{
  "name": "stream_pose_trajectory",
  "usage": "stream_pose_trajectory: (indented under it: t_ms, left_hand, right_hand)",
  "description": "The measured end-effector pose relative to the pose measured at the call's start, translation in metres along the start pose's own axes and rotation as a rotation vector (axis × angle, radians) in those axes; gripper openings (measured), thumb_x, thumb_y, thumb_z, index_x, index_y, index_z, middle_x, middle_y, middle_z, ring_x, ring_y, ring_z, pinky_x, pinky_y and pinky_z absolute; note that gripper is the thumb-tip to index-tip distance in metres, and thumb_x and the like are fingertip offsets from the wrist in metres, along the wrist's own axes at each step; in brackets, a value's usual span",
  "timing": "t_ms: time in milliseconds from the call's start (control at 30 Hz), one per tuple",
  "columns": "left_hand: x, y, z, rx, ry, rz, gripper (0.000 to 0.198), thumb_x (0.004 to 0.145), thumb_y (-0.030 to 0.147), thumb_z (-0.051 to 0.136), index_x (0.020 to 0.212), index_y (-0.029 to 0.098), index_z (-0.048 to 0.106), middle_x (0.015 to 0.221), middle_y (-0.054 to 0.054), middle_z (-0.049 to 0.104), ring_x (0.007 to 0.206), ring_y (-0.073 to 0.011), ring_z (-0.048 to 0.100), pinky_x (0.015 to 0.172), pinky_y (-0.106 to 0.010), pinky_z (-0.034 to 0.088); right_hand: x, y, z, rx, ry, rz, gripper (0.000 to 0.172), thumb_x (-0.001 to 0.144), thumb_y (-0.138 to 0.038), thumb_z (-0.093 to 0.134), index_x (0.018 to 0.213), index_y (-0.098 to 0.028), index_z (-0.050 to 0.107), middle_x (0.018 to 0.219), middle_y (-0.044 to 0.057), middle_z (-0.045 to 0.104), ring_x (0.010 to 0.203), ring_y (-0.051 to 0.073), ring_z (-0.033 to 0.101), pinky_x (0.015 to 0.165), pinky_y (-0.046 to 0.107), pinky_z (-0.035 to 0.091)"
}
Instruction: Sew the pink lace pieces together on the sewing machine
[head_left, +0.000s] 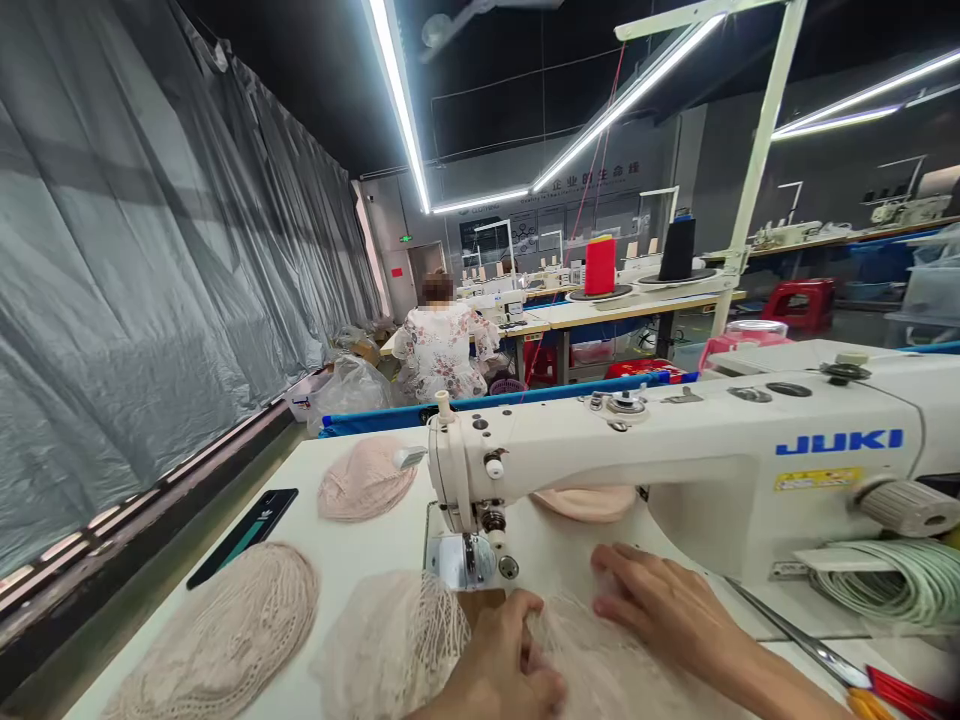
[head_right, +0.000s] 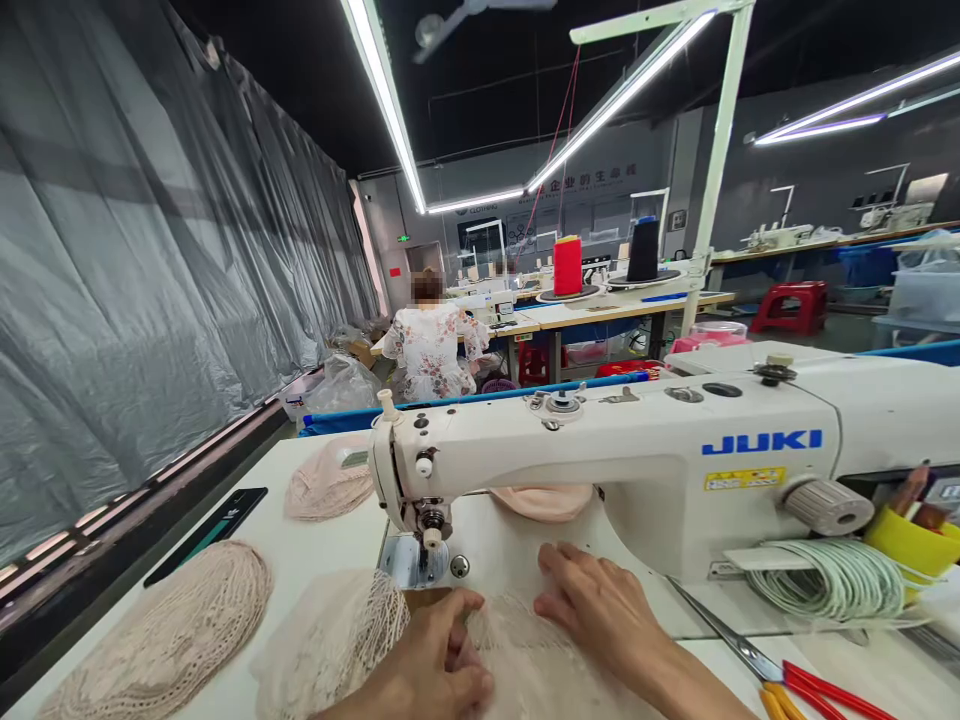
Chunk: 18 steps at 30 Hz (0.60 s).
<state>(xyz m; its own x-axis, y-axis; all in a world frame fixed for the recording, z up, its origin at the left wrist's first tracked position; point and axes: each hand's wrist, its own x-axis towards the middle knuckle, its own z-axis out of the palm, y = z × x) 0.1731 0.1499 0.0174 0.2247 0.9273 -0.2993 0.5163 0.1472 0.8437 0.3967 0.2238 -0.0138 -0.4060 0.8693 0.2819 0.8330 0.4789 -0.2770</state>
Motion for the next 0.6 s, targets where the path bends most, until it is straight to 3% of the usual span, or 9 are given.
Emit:
stream_pose_trajectory:
  t_ms: [100, 200, 300, 433, 500, 600]
  left_hand:
    - [0.006, -0.001, -0.004, 0.109, -0.015, 0.021, 0.064, 0.063, 0.021, 0.062, 0.125, 0.014, 0.050, 0.069, 0.003, 0.055, 0.068, -0.0188, 0.054, 0.071, -0.033, 0.045]
    - [0.017, 0.005, 0.000, 0.201, -0.036, -0.001, 0.065, 0.061, 0.023, 0.067, 0.124, 0.016, 0.052, 0.072, 0.003, 0.050, 0.081, -0.0225, 0.054, 0.079, -0.036, 0.045]
    - [0.035, 0.025, 0.017, 0.237, -0.028, -0.006, 0.059, 0.061, 0.023, 0.069, 0.118, 0.016, 0.059, 0.078, 0.000, 0.050, 0.085, -0.0248, 0.054, 0.084, -0.040, 0.044]
    - [0.057, 0.057, 0.047, 0.222, -0.033, 0.034, 0.064, 0.061, 0.022, 0.071, 0.124, 0.014, 0.059, 0.103, -0.009, 0.056, 0.091, -0.0262, 0.056, 0.087, -0.041, 0.045]
    - [0.062, 0.062, 0.056, 0.187, -0.031, 0.071, 0.069, 0.067, 0.022, 0.068, 0.133, 0.016, 0.052, 0.112, -0.011, 0.056, 0.099, -0.0264, 0.056, 0.091, -0.039, 0.044]
    - [0.061, 0.049, 0.057, 0.152, 0.075, 0.172, 0.067, 0.072, 0.014, 0.056, 0.139, 0.020, 0.045, 0.115, -0.009, 0.057, 0.104, -0.0244, 0.056, 0.096, -0.035, 0.042]
  right_hand:
    - [-0.009, 0.003, 0.007, -0.059, 0.045, -0.078, 0.015, 0.085, -0.024, 0.045, 0.082, -0.026, 0.059, 0.087, 0.003, 0.068, 0.061, 0.022, 0.067, 0.051, 0.032, 0.046]
    - [-0.017, 0.021, 0.011, -0.116, 0.146, -0.152, 0.023, 0.090, -0.021, 0.040, 0.089, -0.026, 0.062, 0.085, 0.004, 0.072, 0.063, 0.020, 0.070, 0.054, 0.031, 0.052]
    - [-0.018, 0.052, 0.003, -0.191, 0.282, -0.219, 0.028, 0.091, -0.021, 0.041, 0.106, -0.024, 0.063, 0.085, 0.005, 0.076, 0.068, 0.021, 0.073, 0.059, 0.030, 0.056]
    - [-0.017, 0.079, -0.020, -0.311, 0.437, -0.256, 0.045, 0.086, -0.010, 0.029, 0.107, -0.021, 0.068, 0.092, 0.015, 0.076, 0.064, 0.029, 0.072, 0.052, 0.041, 0.055]
    - [-0.016, 0.076, -0.025, -0.329, 0.450, -0.279, 0.046, 0.083, -0.008, 0.034, 0.108, -0.024, 0.069, 0.104, 0.015, 0.075, 0.078, 0.033, 0.073, 0.060, 0.044, 0.057]
    - [-0.002, 0.057, -0.020, -0.294, 0.419, -0.280, 0.042, 0.082, -0.008, 0.045, 0.112, -0.028, 0.067, 0.116, 0.011, 0.071, 0.103, 0.031, 0.067, 0.079, 0.042, 0.055]
